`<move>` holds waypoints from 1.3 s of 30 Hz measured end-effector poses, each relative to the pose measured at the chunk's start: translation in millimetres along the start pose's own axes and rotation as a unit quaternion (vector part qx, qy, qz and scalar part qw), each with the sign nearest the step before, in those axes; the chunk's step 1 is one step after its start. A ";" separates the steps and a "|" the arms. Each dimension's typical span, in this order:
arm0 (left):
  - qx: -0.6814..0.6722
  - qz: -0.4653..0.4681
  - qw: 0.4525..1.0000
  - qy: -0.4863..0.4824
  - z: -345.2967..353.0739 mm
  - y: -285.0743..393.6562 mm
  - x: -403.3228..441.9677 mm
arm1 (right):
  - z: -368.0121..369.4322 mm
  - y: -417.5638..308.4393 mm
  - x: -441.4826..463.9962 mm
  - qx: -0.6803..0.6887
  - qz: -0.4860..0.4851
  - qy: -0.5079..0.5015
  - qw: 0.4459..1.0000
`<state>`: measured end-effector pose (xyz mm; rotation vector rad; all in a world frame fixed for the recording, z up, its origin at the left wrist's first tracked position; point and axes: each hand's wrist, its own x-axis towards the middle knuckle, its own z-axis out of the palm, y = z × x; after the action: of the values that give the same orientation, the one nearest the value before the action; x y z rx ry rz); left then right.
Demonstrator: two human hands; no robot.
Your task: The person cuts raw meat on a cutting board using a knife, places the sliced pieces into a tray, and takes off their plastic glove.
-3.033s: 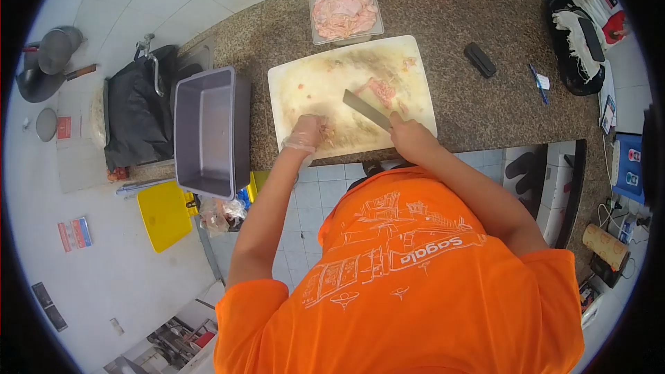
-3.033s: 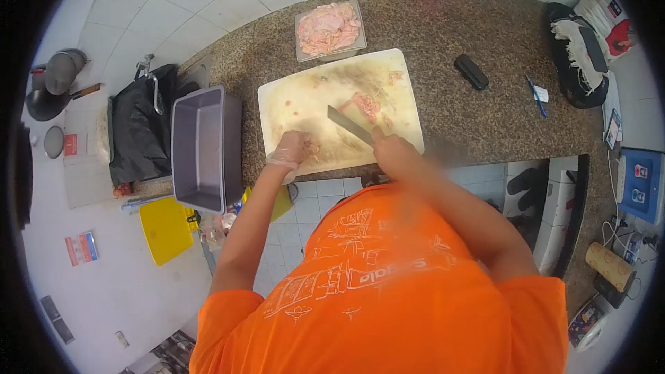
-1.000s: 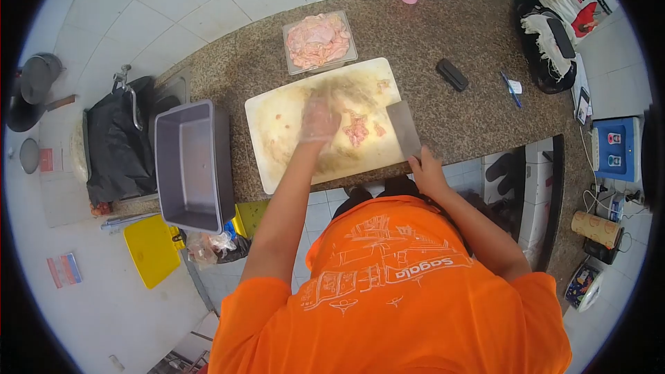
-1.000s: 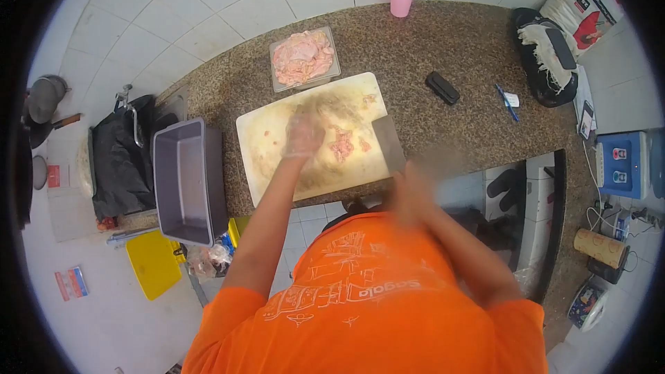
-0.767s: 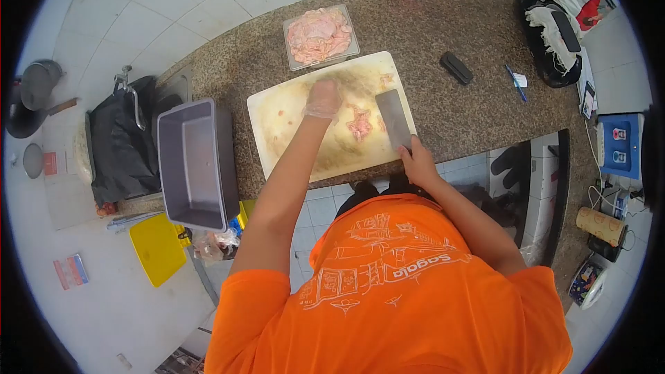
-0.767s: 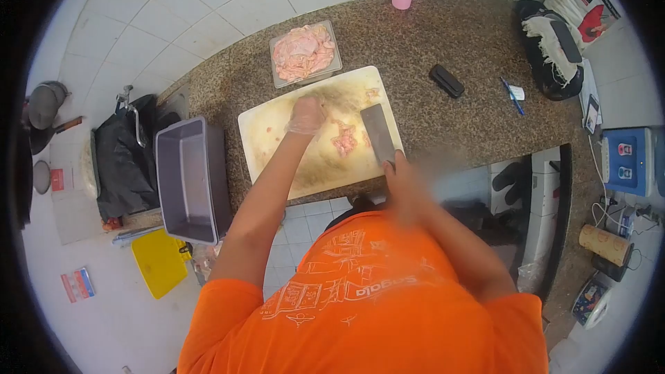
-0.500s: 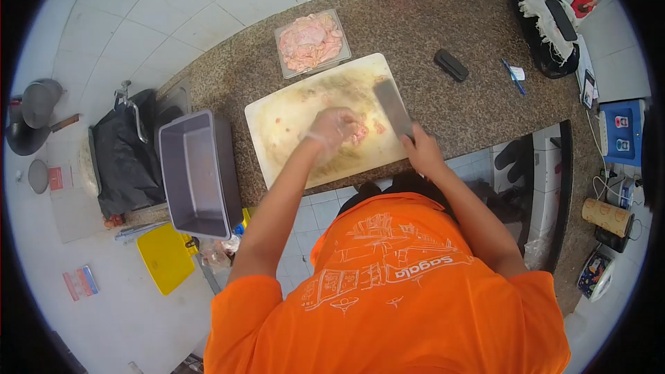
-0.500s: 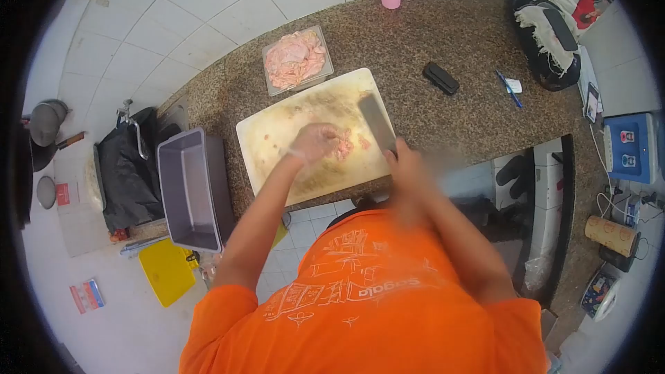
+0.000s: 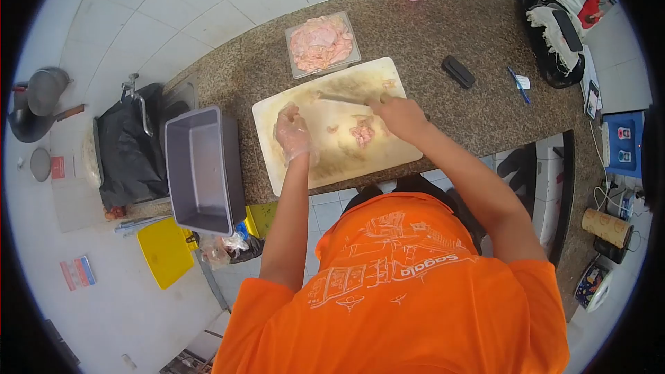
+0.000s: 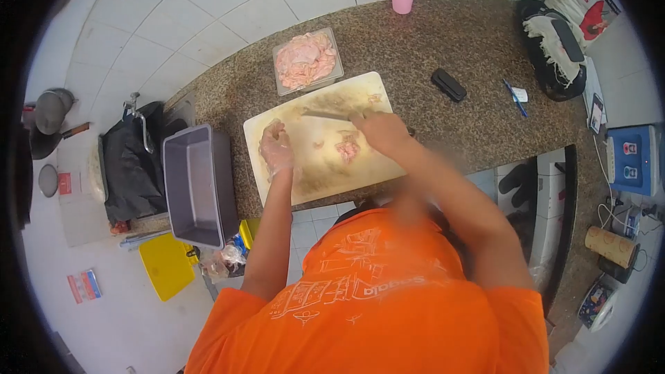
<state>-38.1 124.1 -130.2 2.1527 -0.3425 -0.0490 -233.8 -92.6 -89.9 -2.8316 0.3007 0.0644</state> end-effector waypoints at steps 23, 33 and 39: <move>0.224 0.278 0.867 -0.348 11.0 57.5 -63.2 | 45.4 -56.2 -164.2 0.212 0.262 0.096 0.936; 0.118 0.204 0.916 -0.323 25.1 38.2 -108.9 | 51.7 -74.9 -160.0 0.404 0.427 -0.020 0.809; 0.029 0.176 0.936 -0.304 27.7 30.1 -110.9 | 97.6 -109.5 -133.7 0.445 0.341 0.022 0.828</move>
<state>-155.9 114.9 -132.0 2.0587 -1.0930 -0.5121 -342.6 64.9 -142.3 -1.6917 1.0299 0.0014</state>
